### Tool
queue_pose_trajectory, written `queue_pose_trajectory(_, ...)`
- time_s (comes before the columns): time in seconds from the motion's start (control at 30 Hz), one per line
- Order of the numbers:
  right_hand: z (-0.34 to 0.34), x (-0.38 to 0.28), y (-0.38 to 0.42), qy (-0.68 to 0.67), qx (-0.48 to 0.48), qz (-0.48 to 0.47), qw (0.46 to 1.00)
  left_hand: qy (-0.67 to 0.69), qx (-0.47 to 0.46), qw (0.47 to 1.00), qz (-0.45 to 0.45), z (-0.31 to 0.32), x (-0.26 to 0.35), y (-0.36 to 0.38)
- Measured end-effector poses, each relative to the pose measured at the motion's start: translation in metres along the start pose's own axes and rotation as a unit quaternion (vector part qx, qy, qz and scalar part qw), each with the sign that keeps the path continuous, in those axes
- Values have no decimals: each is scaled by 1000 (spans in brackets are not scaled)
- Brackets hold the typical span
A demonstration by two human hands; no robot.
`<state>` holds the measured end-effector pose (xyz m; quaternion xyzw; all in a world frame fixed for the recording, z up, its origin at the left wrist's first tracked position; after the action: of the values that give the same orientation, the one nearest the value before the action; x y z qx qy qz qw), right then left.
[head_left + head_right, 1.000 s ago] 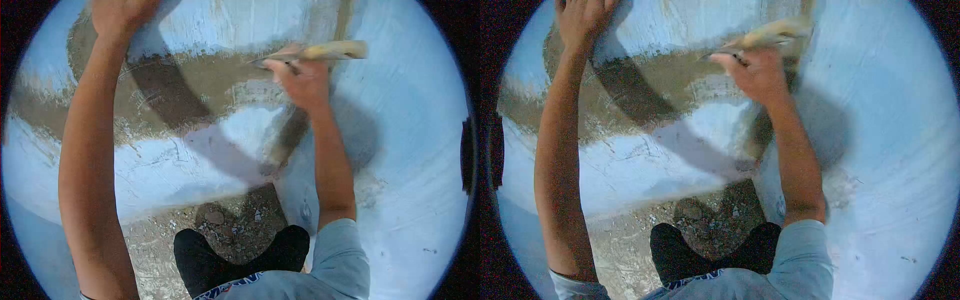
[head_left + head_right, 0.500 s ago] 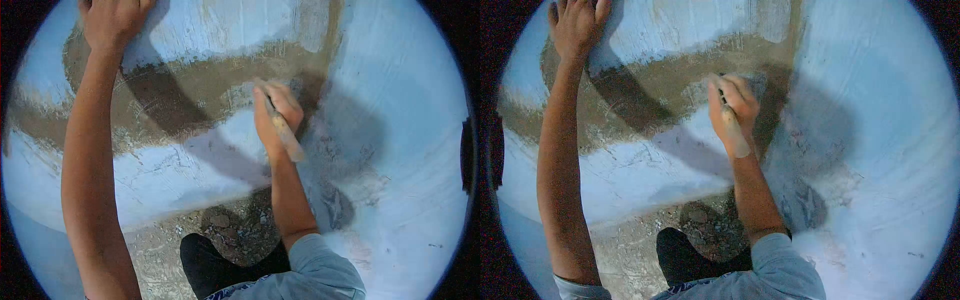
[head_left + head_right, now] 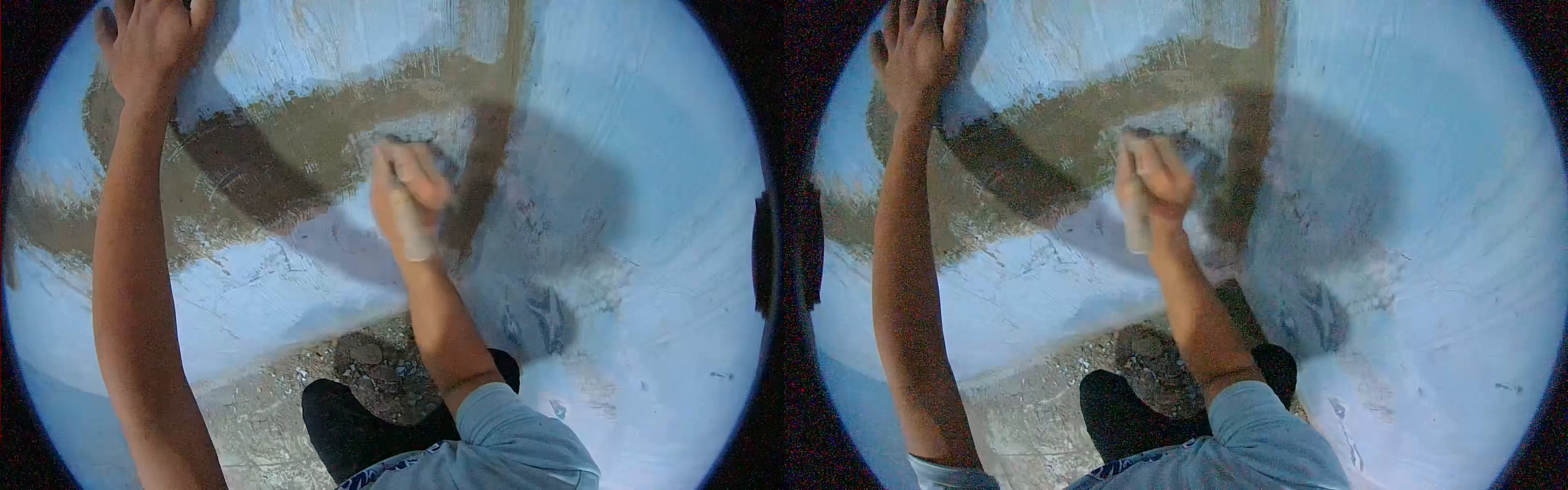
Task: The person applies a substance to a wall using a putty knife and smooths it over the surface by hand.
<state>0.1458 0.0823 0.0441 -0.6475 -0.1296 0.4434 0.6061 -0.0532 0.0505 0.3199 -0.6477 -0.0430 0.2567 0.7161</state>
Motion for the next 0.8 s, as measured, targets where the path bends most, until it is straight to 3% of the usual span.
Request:
queue_pose_trajectory(0.1,-18,9,-14,48,51,59,996,-2,-1,1000,-7,1,-2,0)
queue_pose_trajectory(0.2,9,-29,3,-27,31,17,999,-8,1,1000,-8,2,-1,0)
queue_pose_trajectory(0.3,-6,-20,-14,-34,-20,3,999,-13,8,1000,2,5,-2,1)
queue_pose_trajectory(0.33,-19,-10,-24,49,19,43,998,-17,10,1000,2,7,-3,1)
queue_pose_trajectory(0.43,8,-23,-4,6,48,-20,999,11,-12,1000,-5,-5,2,0)
queue_pose_trajectory(0.47,17,-26,4,-57,21,-2,998,27,-23,999,-8,-10,4,0)
queue_pose_trajectory(0.57,-2,-13,-17,-7,-10,19,1000,1,-2,1000,-2,0,0,1)
queue_pose_trajectory(0.63,19,18,0,38,-10,44,998,-5,2,1000,1,2,-3,-1)
queue_pose_trajectory(0.7,13,-18,1,-19,15,11,1000,-2,-2,1000,3,2,3,0)
queue_pose_trajectory(0.73,12,-18,-2,-71,-53,35,996,-4,-3,1000,1,1,3,0)
queue_pose_trajectory(0.8,-12,-15,-21,-42,-7,23,999,8,-26,1000,-9,-2,1,0)
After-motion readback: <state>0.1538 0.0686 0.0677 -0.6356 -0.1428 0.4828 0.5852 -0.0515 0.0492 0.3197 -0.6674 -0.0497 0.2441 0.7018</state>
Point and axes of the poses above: each hand's wrist, its own y-axis away from the middle knuckle, its own z-axis out of the palm, x = y × z, the point moved 10 cm from there along -y, towards the middle knuckle, and after that the axes turned 2 degrees about z, right-handed, at the moved point
